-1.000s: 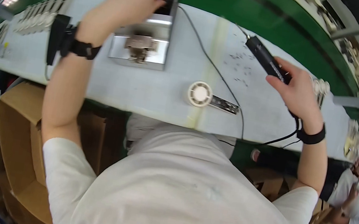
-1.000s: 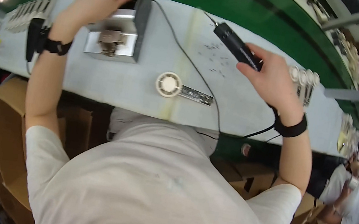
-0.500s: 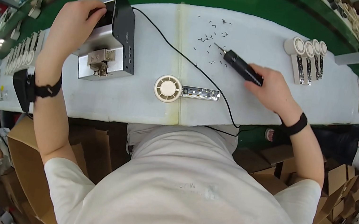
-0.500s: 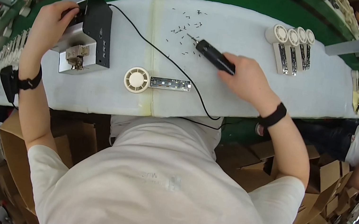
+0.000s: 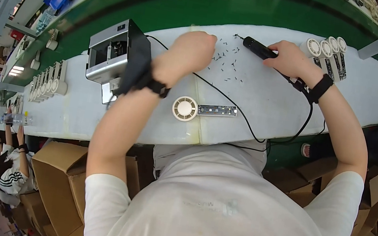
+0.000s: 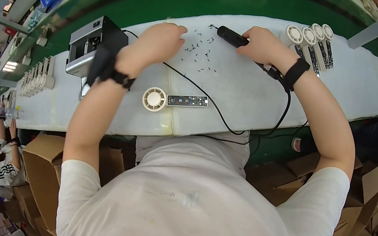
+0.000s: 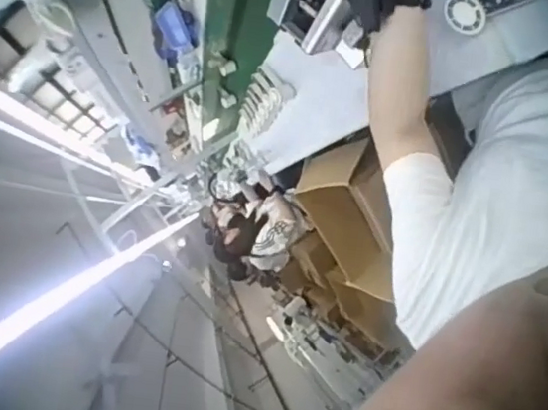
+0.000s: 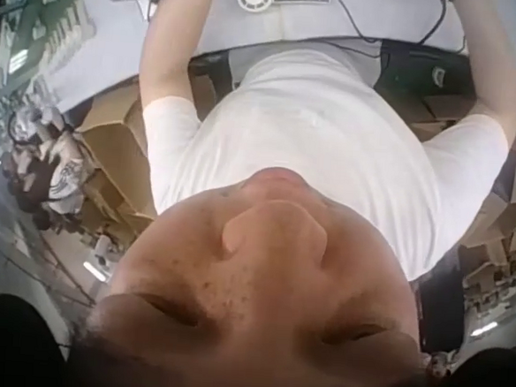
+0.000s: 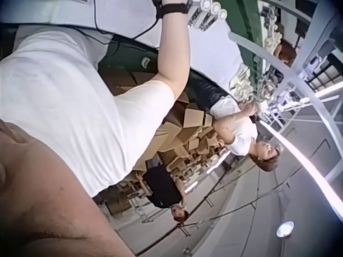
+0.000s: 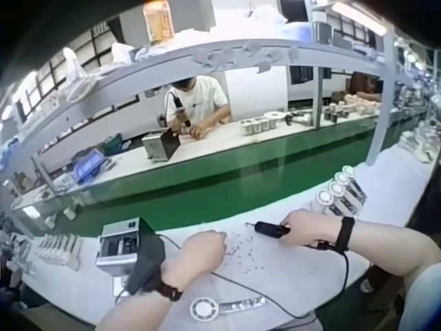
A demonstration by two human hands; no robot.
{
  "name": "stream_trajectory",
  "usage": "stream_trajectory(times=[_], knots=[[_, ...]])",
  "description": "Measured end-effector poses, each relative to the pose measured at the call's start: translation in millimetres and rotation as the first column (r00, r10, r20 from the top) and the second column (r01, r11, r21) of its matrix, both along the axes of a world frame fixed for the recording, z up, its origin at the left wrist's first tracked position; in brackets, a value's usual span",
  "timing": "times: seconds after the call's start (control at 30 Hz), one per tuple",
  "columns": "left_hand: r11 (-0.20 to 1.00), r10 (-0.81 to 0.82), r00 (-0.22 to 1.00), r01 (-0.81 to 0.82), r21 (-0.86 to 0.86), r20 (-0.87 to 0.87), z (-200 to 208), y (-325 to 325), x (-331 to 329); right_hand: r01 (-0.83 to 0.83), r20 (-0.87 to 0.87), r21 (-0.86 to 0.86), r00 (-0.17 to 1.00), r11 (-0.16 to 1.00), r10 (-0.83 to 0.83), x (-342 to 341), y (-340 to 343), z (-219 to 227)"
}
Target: The person fits a circuit board into a plastic housing and uses a power screwdriver to fasten it with screws. They repeatedly pick up screws from a dispenser, drive them into the assembly, and place the finished unit on the table.
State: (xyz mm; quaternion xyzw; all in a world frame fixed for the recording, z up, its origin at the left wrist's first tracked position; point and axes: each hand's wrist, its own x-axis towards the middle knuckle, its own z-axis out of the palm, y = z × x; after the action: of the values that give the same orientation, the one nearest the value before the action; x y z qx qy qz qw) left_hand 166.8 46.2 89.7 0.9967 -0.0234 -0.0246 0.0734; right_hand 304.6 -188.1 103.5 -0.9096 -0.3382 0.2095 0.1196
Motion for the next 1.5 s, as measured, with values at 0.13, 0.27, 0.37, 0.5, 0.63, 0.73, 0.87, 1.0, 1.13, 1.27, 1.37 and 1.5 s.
stream_trajectory(times=[0.13,0.27,0.37,0.5,0.63,0.73,0.87,1.0,1.13,1.27,1.37,1.5], knots=[[0.996,0.081,0.994,-0.078,0.042,-0.073,-40.9,3.9,34.4,-0.034,-0.009,-0.012,0.999,0.999,0.033,7.0,6.7,2.4],[0.996,0.085,0.993,-0.082,0.037,-0.077,-45.2,5.6,41.7,-0.045,-0.038,-0.037,0.998,0.998,0.043,-0.9,-1.0,12.5],[0.996,0.018,0.993,-0.008,-0.087,0.115,-47.1,1.7,46.2,-0.054,-0.011,-0.052,0.999,0.997,0.053,-2.1,-13.0,13.4],[0.988,-0.025,0.974,0.058,-0.142,0.225,-53.8,-6.3,61.1,-0.024,-0.006,-0.045,1.000,0.999,0.024,-2.8,-16.9,13.7],[0.980,-0.078,0.968,0.118,-0.159,0.239,-51.0,-12.3,70.8,0.028,-0.058,-0.029,0.998,0.999,-0.030,-12.0,-15.1,30.6],[0.971,-0.081,0.974,0.126,-0.205,0.213,-44.9,-18.1,72.5,0.020,-0.054,-0.004,0.998,1.000,-0.020,-17.3,-18.6,36.3],[0.964,-0.056,0.975,0.109,-0.244,0.214,-25.5,-14.4,62.9,0.013,-0.051,0.015,0.999,1.000,-0.012,-29.6,-21.6,53.4],[0.958,-0.053,0.974,0.111,-0.264,0.219,10.2,3.7,39.9,-0.043,-0.033,0.051,0.998,0.998,0.045,-48.7,-11.5,85.5],[0.944,-0.032,0.969,0.110,-0.312,0.245,43.2,28.3,7.7,-0.107,-0.042,0.125,0.993,0.986,0.113,-64.8,4.2,105.0],[0.929,0.016,0.969,0.077,-0.363,0.246,61.7,54.4,-31.7,-0.176,-0.048,0.220,0.980,0.960,0.191,-83.4,16.5,106.1],[0.952,0.075,0.941,0.030,-0.305,0.330,67.2,87.7,-62.7,-0.189,-0.082,0.217,0.974,0.958,0.211,-85.0,24.9,97.2],[0.935,0.263,0.853,-0.110,-0.337,0.450,79.0,132.4,-104.1,-0.116,-0.121,0.119,0.984,0.986,0.130,-60.5,18.8,47.3]])
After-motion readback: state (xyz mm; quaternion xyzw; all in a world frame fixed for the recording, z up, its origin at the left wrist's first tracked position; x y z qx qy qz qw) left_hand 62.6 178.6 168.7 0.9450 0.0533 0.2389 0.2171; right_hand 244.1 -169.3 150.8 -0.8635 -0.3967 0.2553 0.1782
